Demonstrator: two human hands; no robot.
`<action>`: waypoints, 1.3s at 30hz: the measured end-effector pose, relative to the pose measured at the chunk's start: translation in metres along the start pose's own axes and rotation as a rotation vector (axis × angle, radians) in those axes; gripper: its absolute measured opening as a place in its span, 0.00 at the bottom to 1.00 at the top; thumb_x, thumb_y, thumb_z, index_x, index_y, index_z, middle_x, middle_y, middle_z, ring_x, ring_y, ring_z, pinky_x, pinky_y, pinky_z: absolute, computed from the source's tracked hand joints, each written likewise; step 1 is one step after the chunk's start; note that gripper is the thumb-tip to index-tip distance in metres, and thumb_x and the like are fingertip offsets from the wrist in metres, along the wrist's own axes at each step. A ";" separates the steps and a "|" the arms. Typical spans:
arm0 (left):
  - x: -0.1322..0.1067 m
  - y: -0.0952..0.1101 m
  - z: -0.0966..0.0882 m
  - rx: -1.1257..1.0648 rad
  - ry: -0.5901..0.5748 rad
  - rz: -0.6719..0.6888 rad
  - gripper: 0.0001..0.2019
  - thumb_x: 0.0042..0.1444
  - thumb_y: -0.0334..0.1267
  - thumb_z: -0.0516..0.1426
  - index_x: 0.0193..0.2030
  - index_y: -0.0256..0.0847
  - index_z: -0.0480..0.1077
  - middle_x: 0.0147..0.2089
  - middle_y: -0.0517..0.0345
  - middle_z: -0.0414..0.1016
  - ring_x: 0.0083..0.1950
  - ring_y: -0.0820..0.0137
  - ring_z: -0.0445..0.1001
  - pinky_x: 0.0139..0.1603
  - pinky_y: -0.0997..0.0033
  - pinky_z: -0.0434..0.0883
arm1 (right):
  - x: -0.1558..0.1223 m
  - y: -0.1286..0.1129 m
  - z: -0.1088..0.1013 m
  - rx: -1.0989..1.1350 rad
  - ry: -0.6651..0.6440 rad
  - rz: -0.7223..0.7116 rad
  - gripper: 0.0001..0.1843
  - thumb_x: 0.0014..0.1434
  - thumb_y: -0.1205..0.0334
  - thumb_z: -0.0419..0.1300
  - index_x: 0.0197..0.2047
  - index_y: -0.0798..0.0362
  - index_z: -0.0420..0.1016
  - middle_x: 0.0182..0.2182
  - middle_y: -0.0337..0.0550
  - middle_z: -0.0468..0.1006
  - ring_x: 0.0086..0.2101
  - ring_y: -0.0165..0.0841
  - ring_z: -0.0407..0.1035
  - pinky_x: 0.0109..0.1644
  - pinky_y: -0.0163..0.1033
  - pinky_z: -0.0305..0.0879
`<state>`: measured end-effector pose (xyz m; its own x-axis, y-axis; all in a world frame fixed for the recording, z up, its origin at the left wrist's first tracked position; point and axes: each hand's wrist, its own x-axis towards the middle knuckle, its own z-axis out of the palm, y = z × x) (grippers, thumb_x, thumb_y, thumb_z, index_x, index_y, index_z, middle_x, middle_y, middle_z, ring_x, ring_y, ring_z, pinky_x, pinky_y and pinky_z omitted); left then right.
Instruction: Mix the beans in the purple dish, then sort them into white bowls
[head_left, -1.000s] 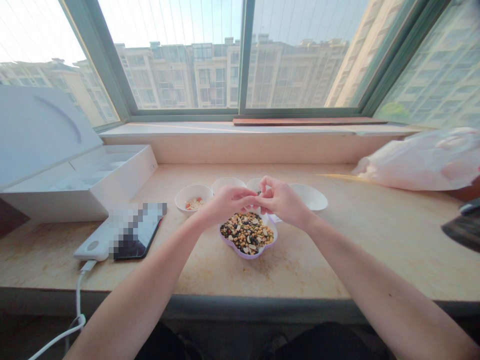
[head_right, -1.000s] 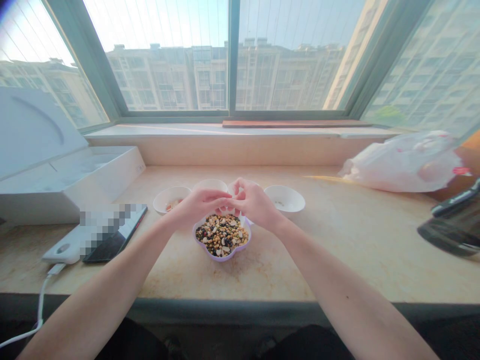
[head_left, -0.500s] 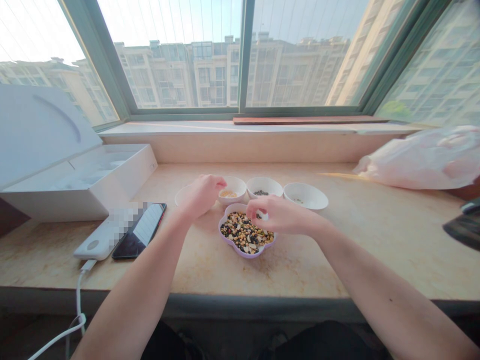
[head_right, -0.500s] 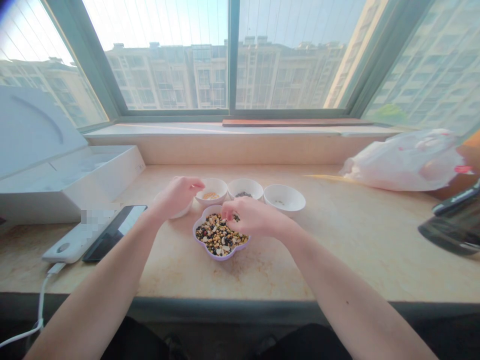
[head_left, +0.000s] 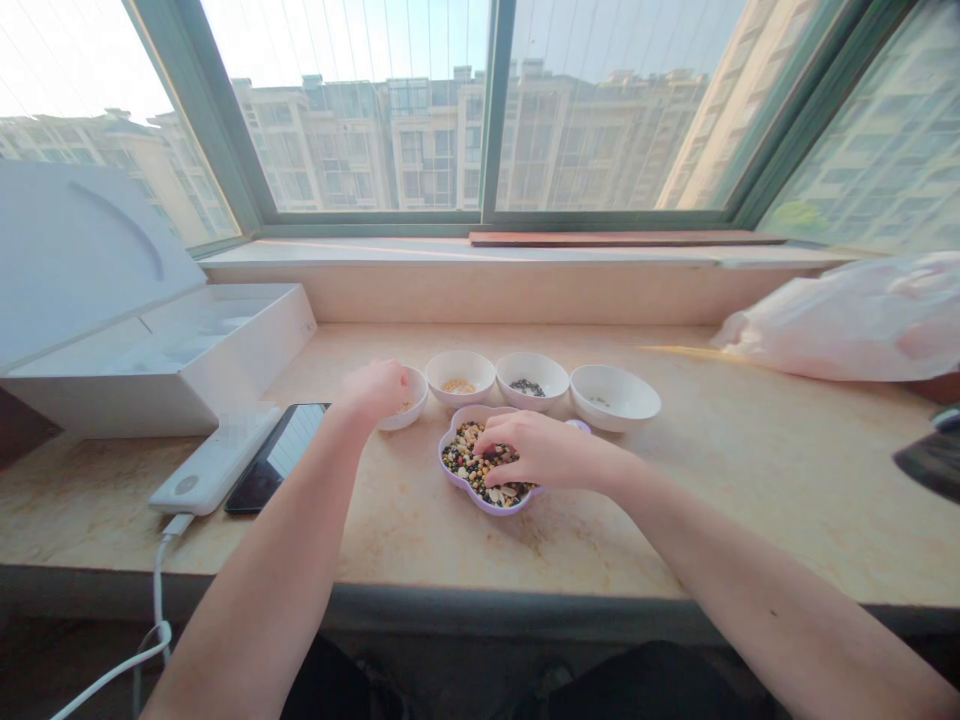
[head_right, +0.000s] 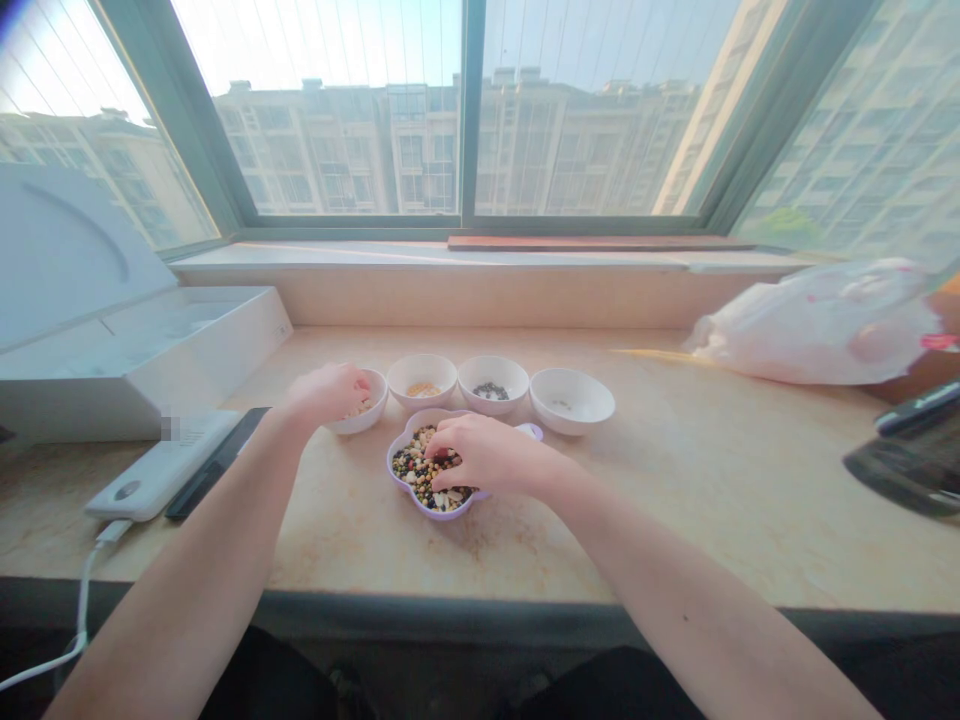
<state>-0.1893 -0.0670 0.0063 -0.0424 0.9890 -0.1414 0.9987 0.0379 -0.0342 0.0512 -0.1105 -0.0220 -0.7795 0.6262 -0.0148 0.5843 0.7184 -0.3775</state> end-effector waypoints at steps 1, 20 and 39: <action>0.000 0.001 0.001 -0.008 0.017 -0.007 0.17 0.61 0.38 0.51 0.46 0.43 0.81 0.49 0.45 0.83 0.47 0.56 0.81 0.46 0.63 0.76 | 0.000 0.000 0.000 0.017 -0.004 0.002 0.06 0.61 0.59 0.66 0.37 0.53 0.83 0.39 0.44 0.80 0.37 0.35 0.71 0.39 0.39 0.60; -0.002 0.003 0.001 -0.150 0.211 -0.057 0.15 0.56 0.41 0.54 0.41 0.44 0.82 0.45 0.45 0.84 0.46 0.56 0.81 0.45 0.63 0.75 | 0.002 0.011 0.004 0.117 0.042 0.018 0.09 0.61 0.65 0.64 0.40 0.50 0.87 0.40 0.43 0.87 0.43 0.40 0.79 0.49 0.42 0.69; 0.002 0.004 0.006 -0.246 0.280 0.148 0.16 0.63 0.39 0.51 0.46 0.42 0.81 0.49 0.45 0.83 0.52 0.56 0.79 0.51 0.62 0.74 | 0.002 0.006 0.001 0.170 0.095 0.061 0.02 0.60 0.65 0.66 0.37 0.52 0.82 0.38 0.42 0.83 0.37 0.34 0.75 0.43 0.38 0.66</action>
<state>-0.1851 -0.0654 0.0001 0.0775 0.9858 0.1489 0.9719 -0.1079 0.2090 0.0534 -0.1053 -0.0251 -0.7145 0.6984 0.0424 0.5768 0.6222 -0.5293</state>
